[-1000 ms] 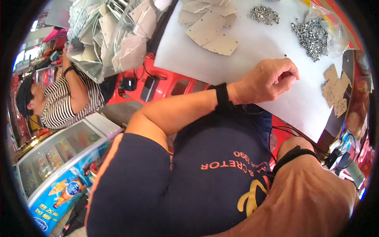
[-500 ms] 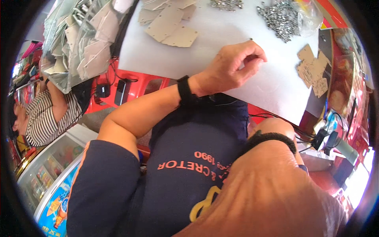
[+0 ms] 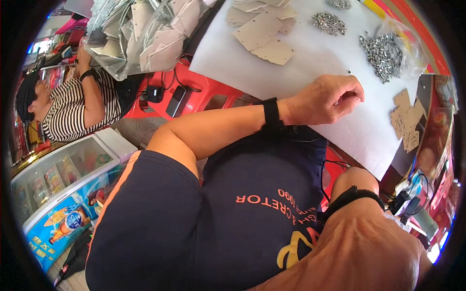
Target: Manually attaching metal rivets or studs to shoe labels or heel pieces.
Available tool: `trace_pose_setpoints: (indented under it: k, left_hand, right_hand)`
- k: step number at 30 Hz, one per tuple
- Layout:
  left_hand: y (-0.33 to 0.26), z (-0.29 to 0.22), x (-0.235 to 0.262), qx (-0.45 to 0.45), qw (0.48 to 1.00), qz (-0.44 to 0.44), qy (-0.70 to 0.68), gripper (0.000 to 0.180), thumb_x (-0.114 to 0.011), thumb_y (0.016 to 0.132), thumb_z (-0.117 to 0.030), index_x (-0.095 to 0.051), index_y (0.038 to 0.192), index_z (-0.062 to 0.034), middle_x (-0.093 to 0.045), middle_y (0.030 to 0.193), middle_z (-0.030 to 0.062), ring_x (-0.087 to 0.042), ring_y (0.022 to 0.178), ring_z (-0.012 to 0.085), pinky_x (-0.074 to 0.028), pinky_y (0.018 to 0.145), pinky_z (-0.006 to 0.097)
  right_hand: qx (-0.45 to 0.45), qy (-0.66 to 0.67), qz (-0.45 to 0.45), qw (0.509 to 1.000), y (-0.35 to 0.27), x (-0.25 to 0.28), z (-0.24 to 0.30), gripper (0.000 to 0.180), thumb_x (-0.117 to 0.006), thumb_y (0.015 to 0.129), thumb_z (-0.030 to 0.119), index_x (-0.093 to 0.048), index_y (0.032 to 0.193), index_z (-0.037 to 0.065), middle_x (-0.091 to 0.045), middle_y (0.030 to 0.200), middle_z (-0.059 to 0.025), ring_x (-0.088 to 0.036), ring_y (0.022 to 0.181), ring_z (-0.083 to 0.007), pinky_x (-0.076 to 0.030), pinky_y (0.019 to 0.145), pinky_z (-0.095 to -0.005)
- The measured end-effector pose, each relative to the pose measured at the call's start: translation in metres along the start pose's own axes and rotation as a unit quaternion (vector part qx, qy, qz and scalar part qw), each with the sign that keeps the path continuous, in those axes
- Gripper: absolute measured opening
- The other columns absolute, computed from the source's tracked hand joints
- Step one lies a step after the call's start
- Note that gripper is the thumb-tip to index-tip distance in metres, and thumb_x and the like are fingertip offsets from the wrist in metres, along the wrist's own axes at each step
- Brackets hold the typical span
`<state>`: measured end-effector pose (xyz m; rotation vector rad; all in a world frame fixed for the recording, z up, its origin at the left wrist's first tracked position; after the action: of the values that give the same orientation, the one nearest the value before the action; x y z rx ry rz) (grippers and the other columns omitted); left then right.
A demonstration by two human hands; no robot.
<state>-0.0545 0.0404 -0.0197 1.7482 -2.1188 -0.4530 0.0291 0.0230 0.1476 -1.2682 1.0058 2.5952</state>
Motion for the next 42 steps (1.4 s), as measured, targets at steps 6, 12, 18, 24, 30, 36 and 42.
trace_pose_setpoints:
  k: [6,12,18,24,30,36,42]
  left_hand:
    - [0.001,-0.005,0.004,-0.008,1.0,0.007,0.029,0.011,-0.062,0.087,-0.002,-0.061,0.097,-0.0035,-0.062,0.076,0.0052,-0.057,0.065,0.0119,-0.045,0.059,0.026]
    - [0.001,-0.005,0.004,-0.011,1.0,0.002,0.025,0.011,-0.061,0.086,-0.001,-0.061,0.097,-0.0031,-0.062,0.077,0.0058,-0.057,0.066,0.0122,-0.045,0.059,0.026]
    - [0.0,-0.004,0.001,-0.003,1.0,0.022,0.011,0.012,-0.06,0.086,0.002,-0.059,0.098,-0.0026,-0.061,0.078,0.0076,-0.059,0.068,0.017,-0.047,0.063,0.029]
    - [0.001,-0.003,0.005,0.041,0.998,0.037,0.002,0.01,-0.06,0.089,0.0,-0.059,0.098,-0.0021,-0.061,0.081,0.0073,-0.06,0.071,0.0157,-0.047,0.065,0.029]
    - [0.003,-0.006,-0.002,0.037,0.998,0.045,-0.001,0.01,-0.059,0.09,0.002,-0.059,0.099,-0.0013,-0.062,0.082,0.0067,-0.059,0.069,0.0133,-0.049,0.065,0.026]
    - [0.001,0.0,-0.002,0.061,0.997,0.044,-0.022,0.01,-0.06,0.089,-0.001,-0.059,0.099,-0.0014,-0.064,0.084,0.0099,-0.061,0.072,0.019,-0.049,0.064,0.031]
    - [0.004,-0.009,0.0,0.046,0.998,0.041,-0.028,0.009,-0.057,0.092,-0.002,-0.059,0.101,-0.001,-0.062,0.085,0.0082,-0.059,0.073,0.0156,-0.049,0.067,0.029]
  right_hand:
    - [0.02,0.011,-0.024,0.999,-0.004,-0.003,-0.003,0.031,-0.065,0.09,0.018,-0.055,0.069,-0.002,-0.063,0.077,-0.0156,-0.06,0.07,-0.0309,-0.048,0.069,-0.0361]
    - [0.043,0.012,-0.058,0.997,-0.008,-0.007,0.001,0.031,-0.065,0.09,0.018,-0.055,0.069,-0.001,-0.063,0.078,-0.0156,-0.06,0.07,-0.0311,-0.048,0.069,-0.0362]
    - [0.072,-0.008,-0.086,0.994,-0.011,-0.01,0.009,0.031,-0.065,0.09,0.019,-0.056,0.069,-0.001,-0.063,0.079,-0.0157,-0.061,0.07,-0.0314,-0.049,0.069,-0.0362]
    - [0.115,-0.041,-0.112,0.986,-0.012,-0.01,0.02,0.031,-0.066,0.09,0.019,-0.056,0.069,-0.001,-0.063,0.079,-0.0157,-0.061,0.071,-0.0317,-0.049,0.07,-0.0363]
    - [0.301,-0.379,0.096,0.87,-0.02,-0.005,0.048,0.028,-0.067,0.09,0.02,-0.058,0.07,0.003,-0.063,0.099,-0.026,-0.061,0.084,-0.0386,-0.05,0.076,-0.0408]
    - [0.069,-0.268,0.078,0.958,-0.045,0.014,0.101,0.04,-0.069,0.09,0.03,-0.055,0.062,0.004,-0.065,0.088,-0.0216,-0.065,0.067,-0.028,-0.051,0.086,-0.0478]
    - [0.087,-0.536,-0.305,0.782,-0.069,0.017,0.139,0.047,-0.057,0.095,0.045,-0.053,0.1,-0.002,-0.057,0.096,-0.0196,-0.059,0.063,-0.0187,-0.054,0.065,-0.032]
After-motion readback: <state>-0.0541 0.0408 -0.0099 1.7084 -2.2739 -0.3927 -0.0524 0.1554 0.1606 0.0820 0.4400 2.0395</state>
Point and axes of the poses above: each hand's wrist, its own y-axis towards the middle knuckle, its own x-axis out of the back of the hand, z = x × y, the point moved 4 cm from there along y, towards the middle knuckle
